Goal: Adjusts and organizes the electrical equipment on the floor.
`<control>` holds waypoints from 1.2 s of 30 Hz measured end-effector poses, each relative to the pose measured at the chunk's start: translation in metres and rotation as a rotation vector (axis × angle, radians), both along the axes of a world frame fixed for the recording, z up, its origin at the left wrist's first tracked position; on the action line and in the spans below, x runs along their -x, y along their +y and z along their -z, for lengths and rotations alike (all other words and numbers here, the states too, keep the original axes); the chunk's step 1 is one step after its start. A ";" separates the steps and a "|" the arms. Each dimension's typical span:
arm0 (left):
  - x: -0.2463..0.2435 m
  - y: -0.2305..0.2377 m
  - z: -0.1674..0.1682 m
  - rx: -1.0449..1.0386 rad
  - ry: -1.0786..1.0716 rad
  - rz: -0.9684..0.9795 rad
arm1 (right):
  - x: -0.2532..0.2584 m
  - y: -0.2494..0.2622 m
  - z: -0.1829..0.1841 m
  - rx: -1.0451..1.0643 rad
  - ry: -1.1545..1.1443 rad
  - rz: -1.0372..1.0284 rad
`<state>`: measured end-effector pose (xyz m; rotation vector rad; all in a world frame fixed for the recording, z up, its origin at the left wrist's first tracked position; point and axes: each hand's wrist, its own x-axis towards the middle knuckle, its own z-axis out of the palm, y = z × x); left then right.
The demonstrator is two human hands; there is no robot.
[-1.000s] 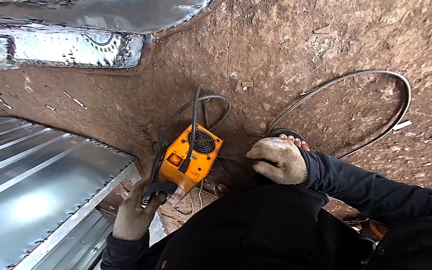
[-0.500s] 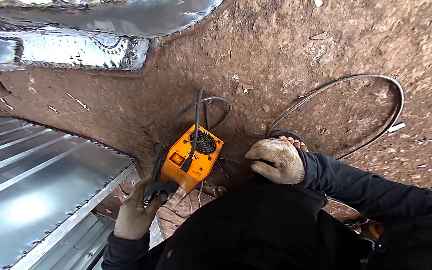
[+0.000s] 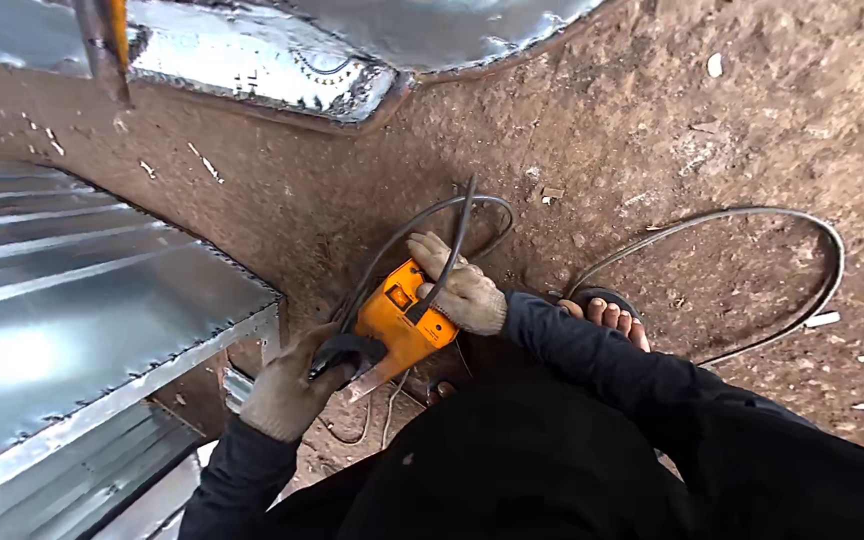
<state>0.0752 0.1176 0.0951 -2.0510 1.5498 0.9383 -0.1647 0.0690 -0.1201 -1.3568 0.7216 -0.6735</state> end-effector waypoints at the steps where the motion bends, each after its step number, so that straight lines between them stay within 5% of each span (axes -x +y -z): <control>1: 0.000 -0.001 0.000 -0.005 0.001 0.024 | 0.001 0.001 0.000 -0.009 0.003 -0.008; 14: -0.014 -0.015 0.004 -0.215 0.071 0.118 | 0.003 -0.001 -0.015 -0.130 0.005 -0.080; 24: -0.013 -0.022 -0.013 -0.293 0.163 -0.009 | 0.008 -0.008 -0.066 -0.266 0.369 -0.085; 27: -0.011 -0.004 -0.036 -0.103 0.127 -0.117 | 0.027 0.002 -0.122 -0.542 0.525 0.125; 30: -0.001 0.040 -0.106 0.058 0.182 -0.355 | 0.087 0.025 -0.211 -0.695 0.878 0.090; 33: 0.005 0.116 -0.196 -0.057 0.300 -0.698 | 0.157 0.047 -0.312 -0.652 1.164 -0.081; 36: 0.012 0.222 -0.272 -0.182 0.380 -1.055 | 0.203 0.069 -0.406 -0.748 1.279 -0.036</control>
